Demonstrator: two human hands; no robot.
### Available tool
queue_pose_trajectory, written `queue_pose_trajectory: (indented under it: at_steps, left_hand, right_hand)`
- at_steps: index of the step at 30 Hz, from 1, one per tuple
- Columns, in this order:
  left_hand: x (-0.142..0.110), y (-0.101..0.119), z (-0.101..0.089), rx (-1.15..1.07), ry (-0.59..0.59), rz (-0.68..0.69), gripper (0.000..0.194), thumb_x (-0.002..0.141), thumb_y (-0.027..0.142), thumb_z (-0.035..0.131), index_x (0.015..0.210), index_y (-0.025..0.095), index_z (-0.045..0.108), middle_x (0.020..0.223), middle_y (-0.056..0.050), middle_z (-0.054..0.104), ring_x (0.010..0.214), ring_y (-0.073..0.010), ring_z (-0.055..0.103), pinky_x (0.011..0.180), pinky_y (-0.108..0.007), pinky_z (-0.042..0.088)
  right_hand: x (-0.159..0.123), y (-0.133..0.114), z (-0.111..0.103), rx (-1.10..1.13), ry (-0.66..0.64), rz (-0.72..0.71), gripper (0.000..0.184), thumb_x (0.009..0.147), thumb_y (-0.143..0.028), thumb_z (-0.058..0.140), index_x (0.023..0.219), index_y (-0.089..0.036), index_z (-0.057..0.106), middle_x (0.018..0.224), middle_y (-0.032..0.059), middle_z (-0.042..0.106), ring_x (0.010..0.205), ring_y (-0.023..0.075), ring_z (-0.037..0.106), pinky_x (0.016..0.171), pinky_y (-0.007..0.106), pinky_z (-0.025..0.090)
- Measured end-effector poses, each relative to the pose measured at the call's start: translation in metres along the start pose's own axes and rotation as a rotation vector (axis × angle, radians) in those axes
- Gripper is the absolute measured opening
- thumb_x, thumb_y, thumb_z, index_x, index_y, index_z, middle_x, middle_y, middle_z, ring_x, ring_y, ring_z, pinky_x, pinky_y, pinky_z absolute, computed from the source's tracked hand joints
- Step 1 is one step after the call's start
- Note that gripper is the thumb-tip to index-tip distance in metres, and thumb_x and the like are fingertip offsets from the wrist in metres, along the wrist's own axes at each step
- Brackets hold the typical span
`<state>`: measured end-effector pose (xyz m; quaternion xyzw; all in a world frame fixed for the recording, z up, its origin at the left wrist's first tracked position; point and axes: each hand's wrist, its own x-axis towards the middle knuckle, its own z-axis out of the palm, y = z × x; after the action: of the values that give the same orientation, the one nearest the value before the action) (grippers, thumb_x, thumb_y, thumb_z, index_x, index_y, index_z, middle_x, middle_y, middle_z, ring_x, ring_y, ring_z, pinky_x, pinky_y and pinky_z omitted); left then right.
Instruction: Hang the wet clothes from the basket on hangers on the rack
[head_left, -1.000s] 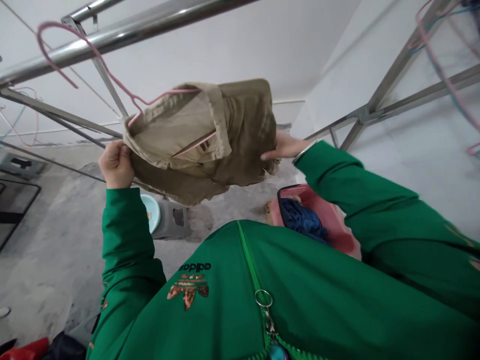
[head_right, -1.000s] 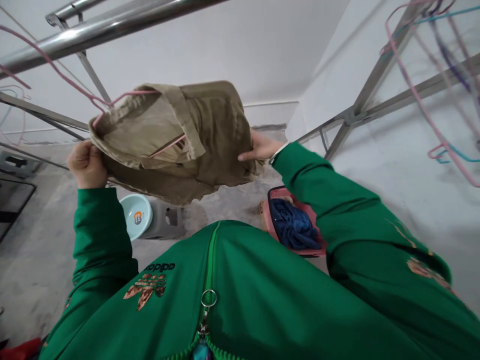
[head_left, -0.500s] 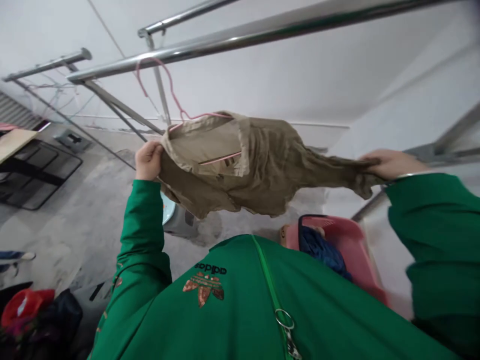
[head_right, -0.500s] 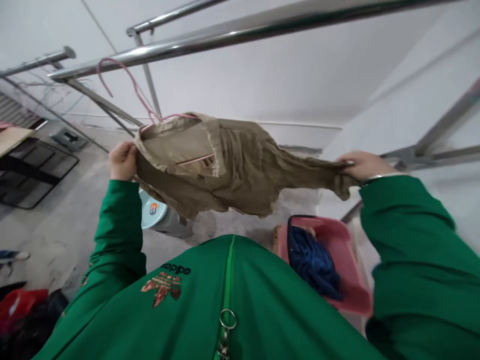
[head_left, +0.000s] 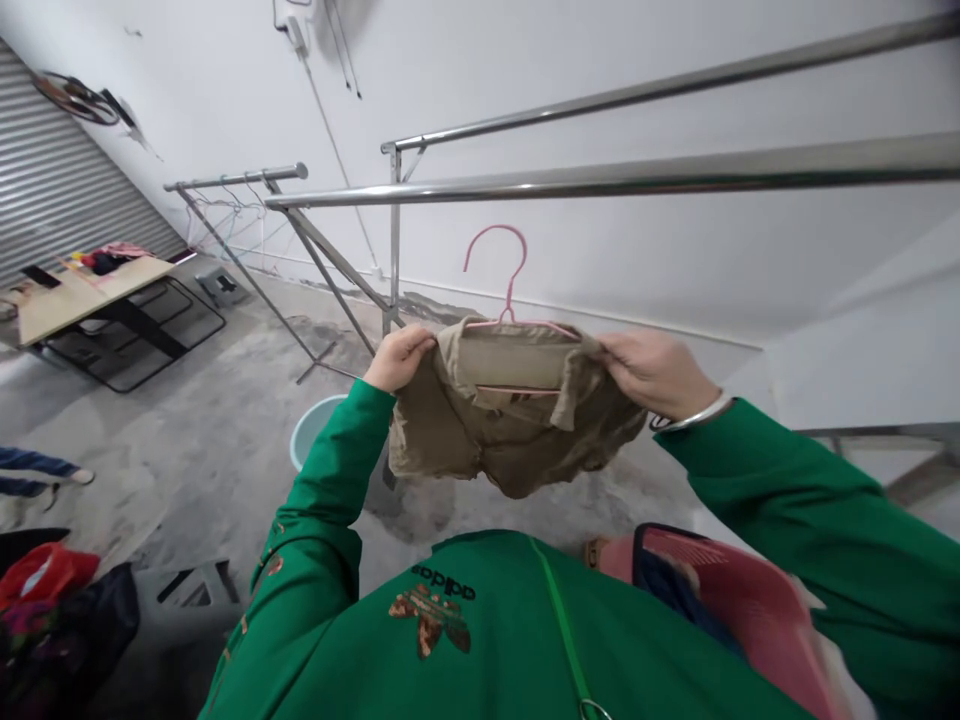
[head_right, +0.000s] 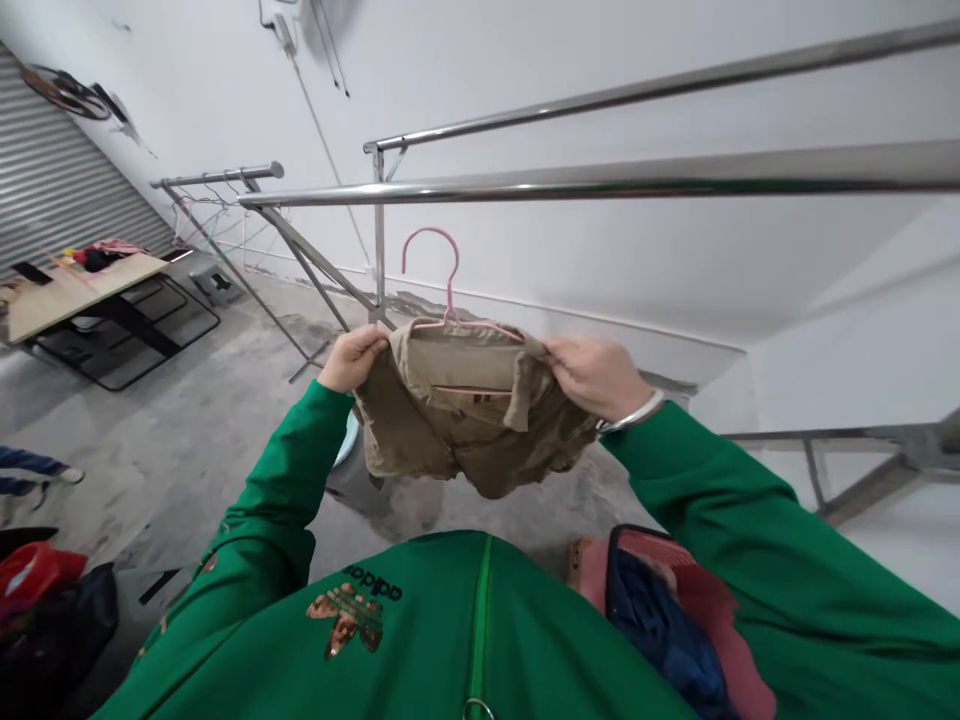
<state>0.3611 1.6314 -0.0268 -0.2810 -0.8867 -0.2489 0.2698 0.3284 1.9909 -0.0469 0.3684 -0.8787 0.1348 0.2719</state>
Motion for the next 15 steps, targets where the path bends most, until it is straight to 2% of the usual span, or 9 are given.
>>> queue_pose_trajectory:
  at_steps: [4,6,9,12,15]
  left_hand:
    - [-0.012,-0.007,0.002,0.007,-0.004,-0.052,0.026,0.094,0.029,0.042,0.082,0.016,0.061,0.072,-0.002,0.059,0.071,-0.0129,0.056,0.068,-0.024,0.046]
    - [-0.017,-0.012,0.003,0.007,-0.020,-0.068,0.027,0.095,0.030,0.041,0.085,0.016,0.062,0.075,-0.003,0.060,0.074,-0.0136,0.058,0.071,-0.024,0.047]
    - [-0.024,-0.023,0.001,0.021,-0.068,-0.080,0.027,0.096,0.031,0.040,0.090,0.017,0.062,0.085,-0.006,0.063,0.085,-0.0160,0.060,0.079,-0.027,0.048]
    - [-0.033,-0.041,-0.007,0.054,-0.152,-0.126,0.026,0.095,0.031,0.040,0.092,0.018,0.062,0.090,-0.007,0.062,0.088,-0.0171,0.059,0.082,-0.028,0.048]
    - [-0.047,-0.067,-0.015,0.062,-0.193,-0.248,0.020,0.093,0.027,0.042,0.089,0.019,0.060,0.090,-0.006,0.059,0.089,-0.0172,0.058,0.086,-0.030,0.047]
  right_hand:
    - [0.008,0.002,0.009,0.133,0.010,0.033,0.045,0.094,-0.041,0.033,0.101,-0.016,0.069,0.093,0.0137,0.072,0.081,0.0268,0.067,0.069,0.036,0.049]
    - [0.016,-0.002,0.007,0.288,-0.073,0.050,0.044,0.093,-0.045,0.034,0.101,-0.018,0.068,0.098,0.0126,0.072,0.084,0.0261,0.067,0.070,0.035,0.049]
    - [0.027,-0.012,0.000,0.529,-0.276,0.134,0.047,0.090,-0.056,0.038,0.092,-0.019,0.068,0.092,0.0120,0.070,0.082,0.0259,0.066,0.072,0.036,0.049]
    - [0.029,-0.024,-0.011,0.870,-0.497,0.372,0.049,0.080,-0.066,0.054,0.088,-0.019,0.068,0.091,0.0118,0.070,0.085,0.0269,0.066,0.078,0.037,0.051]
    - [0.025,-0.036,-0.025,1.342,-0.699,0.658,0.048,0.066,-0.061,0.072,0.096,-0.023,0.068,0.100,0.0107,0.071,0.091,0.0284,0.069,0.085,0.039,0.055]
